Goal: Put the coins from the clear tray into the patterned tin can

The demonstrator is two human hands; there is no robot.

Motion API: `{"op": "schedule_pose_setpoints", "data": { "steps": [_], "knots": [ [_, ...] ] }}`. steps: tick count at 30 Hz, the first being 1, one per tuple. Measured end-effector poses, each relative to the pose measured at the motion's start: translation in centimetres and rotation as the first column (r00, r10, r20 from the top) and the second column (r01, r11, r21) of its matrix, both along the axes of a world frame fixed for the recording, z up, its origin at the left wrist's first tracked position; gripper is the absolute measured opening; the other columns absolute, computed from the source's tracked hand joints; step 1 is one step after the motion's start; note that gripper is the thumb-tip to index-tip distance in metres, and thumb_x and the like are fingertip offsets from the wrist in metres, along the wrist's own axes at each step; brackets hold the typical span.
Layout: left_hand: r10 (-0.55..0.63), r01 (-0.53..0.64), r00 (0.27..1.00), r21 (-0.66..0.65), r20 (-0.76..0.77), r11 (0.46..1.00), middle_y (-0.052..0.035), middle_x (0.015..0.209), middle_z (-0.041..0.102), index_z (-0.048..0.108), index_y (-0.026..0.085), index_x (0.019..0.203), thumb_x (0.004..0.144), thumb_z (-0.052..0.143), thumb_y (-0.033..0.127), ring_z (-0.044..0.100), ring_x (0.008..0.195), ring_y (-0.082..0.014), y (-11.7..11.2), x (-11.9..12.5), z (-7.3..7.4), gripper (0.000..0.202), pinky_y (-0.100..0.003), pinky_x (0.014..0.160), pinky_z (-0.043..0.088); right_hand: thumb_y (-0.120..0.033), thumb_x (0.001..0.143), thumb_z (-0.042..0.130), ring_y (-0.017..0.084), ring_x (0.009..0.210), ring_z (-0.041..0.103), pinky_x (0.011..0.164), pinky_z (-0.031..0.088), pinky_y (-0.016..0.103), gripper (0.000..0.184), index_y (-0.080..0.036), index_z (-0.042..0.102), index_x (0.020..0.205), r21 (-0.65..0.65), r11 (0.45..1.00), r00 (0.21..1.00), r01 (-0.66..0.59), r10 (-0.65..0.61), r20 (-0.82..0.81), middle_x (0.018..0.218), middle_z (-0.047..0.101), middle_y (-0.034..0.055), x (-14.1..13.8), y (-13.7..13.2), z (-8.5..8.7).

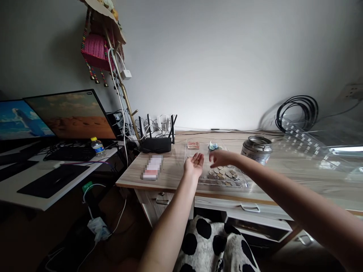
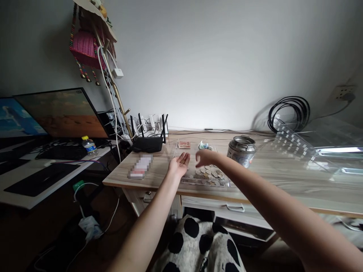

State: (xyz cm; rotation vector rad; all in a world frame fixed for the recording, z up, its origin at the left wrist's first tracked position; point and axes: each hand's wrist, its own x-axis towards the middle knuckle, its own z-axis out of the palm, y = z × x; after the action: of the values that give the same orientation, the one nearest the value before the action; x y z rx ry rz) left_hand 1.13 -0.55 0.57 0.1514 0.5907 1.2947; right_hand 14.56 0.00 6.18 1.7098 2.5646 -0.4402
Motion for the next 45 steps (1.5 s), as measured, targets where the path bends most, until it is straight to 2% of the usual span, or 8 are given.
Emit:
{"op": "schedule_pose_setpoints", "data": {
  "steps": [6, 14, 21, 29, 34, 37, 40, 45],
  "knots": [
    [-0.004, 0.01, 0.991, -0.039, 0.133, 0.999, -0.013, 0.085, 0.056, 0.052, 0.009, 0.087, 0.079, 0.029, 0.017, 0.058, 0.079, -0.0163, -0.1, 0.1, -0.6, 0.026, -0.026, 0.063, 0.049, -0.038, 0.039, 0.071, 0.017, 0.072, 0.055, 0.053, 0.044, 0.025, 0.072, -0.016, 0.048, 0.103, -0.254, 0.966, 0.994, 0.039, -0.011, 0.108, 0.097, 0.055, 0.0091, 1.4, -1.3, -3.3],
    [0.011, -0.002, 0.994, -0.087, 0.108, 0.996, -0.0115, 0.08, 0.056, 0.054, 0.009, 0.082, 0.078, 0.03, 0.018, 0.057, 0.069, -0.0145, 0.4, 1.1, -1.0, 0.025, -0.025, 0.06, 0.047, -0.029, 0.042, 0.07, 0.014, 0.055, 0.057, 0.049, 0.046, 0.026, 0.039, -0.013, 0.056, 0.075, -0.43, 0.902, 0.999, 0.036, -0.016, 0.051, 0.075, 0.06, 0.0034, 0.4, -0.9, -2.8],
    [0.024, -0.02, 0.998, -0.058, 0.06, 0.998, -0.0103, 0.083, 0.056, 0.055, 0.009, 0.078, 0.077, 0.034, 0.021, 0.057, 0.071, -0.0124, 0.5, 1.1, -1.3, 0.024, -0.023, 0.061, 0.044, -0.032, 0.047, 0.067, 0.012, 0.056, 0.056, 0.051, 0.047, 0.024, 0.033, -0.013, 0.057, 0.072, -0.44, 0.898, 0.996, 0.01, -0.047, -0.073, 0.071, 0.061, 0.0018, 1.7, -0.8, -3.1],
    [-0.116, 0.12, 0.989, -0.042, 0.092, 0.992, -0.0135, 0.079, 0.056, 0.055, 0.009, 0.075, 0.079, 0.032, 0.024, 0.057, 0.069, -0.0172, 0.5, 1.4, -1.2, 0.028, -0.028, 0.055, 0.045, -0.035, 0.064, 0.057, 0.01, 0.062, 0.057, 0.057, 0.047, 0.021, 0.03, -0.013, 0.058, 0.084, -0.17, 0.985, 0.927, -0.033, -0.033, -0.374, 0.075, 0.063, 0.0044, -0.3, 0.8, 1.0],
    [-0.066, 0.071, 0.976, -0.016, 0.205, 0.997, -0.0104, 0.071, 0.056, 0.052, 0.009, 0.075, 0.078, 0.032, 0.012, 0.058, 0.066, -0.0145, 0.4, 1.2, -0.7, 0.02, -0.026, 0.056, 0.049, -0.033, 0.062, 0.059, 0.016, 0.072, 0.057, 0.063, 0.045, 0.027, 0.029, -0.015, 0.062, 0.083, 0.138, 0.987, 0.984, 0.084, -0.061, -0.165, 0.083, 0.063, 0.0065, 0.9, 0.3, 0.0],
    [0.01, 0.0, 0.971, -0.041, 0.24, 0.999, -0.0057, 0.062, 0.054, 0.049, 0.01, 0.07, 0.076, 0.034, 0.009, 0.056, 0.058, -0.0103, 0.4, 1.0, -0.8, 0.017, -0.022, 0.053, 0.048, -0.024, 0.039, 0.072, 0.024, 0.08, 0.056, 0.064, 0.044, 0.03, 0.047, -0.015, 0.063, 0.084, 0.026, 0.996, 0.991, 0.087, -0.089, 0.098, 0.085, 0.062, 0.0082, 2.9, -0.6, -1.2],
    [0.012, 0.0, 0.973, -0.053, 0.23, 0.999, -0.0008, 0.054, 0.049, 0.048, 0.012, 0.065, 0.075, 0.037, 0.01, 0.05, 0.045, -0.0064, 0.4, 1.1, -1.1, 0.014, -0.018, 0.045, 0.044, -0.015, 0.037, 0.072, 0.026, 0.092, 0.052, 0.07, 0.042, 0.03, 0.073, -0.018, 0.054, 0.107, -0.071, 0.995, 0.927, 0.065, -0.034, 0.373, 0.101, 0.058, 0.0104, 3.3, -1.3, -2.1],
    [0.015, -0.002, 0.975, -0.062, 0.221, 0.998, 0.0009, 0.052, 0.046, 0.047, 0.012, 0.064, 0.074, 0.038, 0.012, 0.046, 0.042, -0.0054, 0.6, 1.2, -1.3, 0.014, -0.016, 0.041, 0.04, -0.006, 0.039, 0.068, 0.026, 0.095, 0.051, 0.074, 0.04, 0.031, 0.075, -0.015, 0.051, 0.111, -0.086, 0.993, 0.911, 0.075, -0.033, 0.412, 0.101, 0.058, 0.0135, 1.7, -0.7, -3.3]
  ]
}}
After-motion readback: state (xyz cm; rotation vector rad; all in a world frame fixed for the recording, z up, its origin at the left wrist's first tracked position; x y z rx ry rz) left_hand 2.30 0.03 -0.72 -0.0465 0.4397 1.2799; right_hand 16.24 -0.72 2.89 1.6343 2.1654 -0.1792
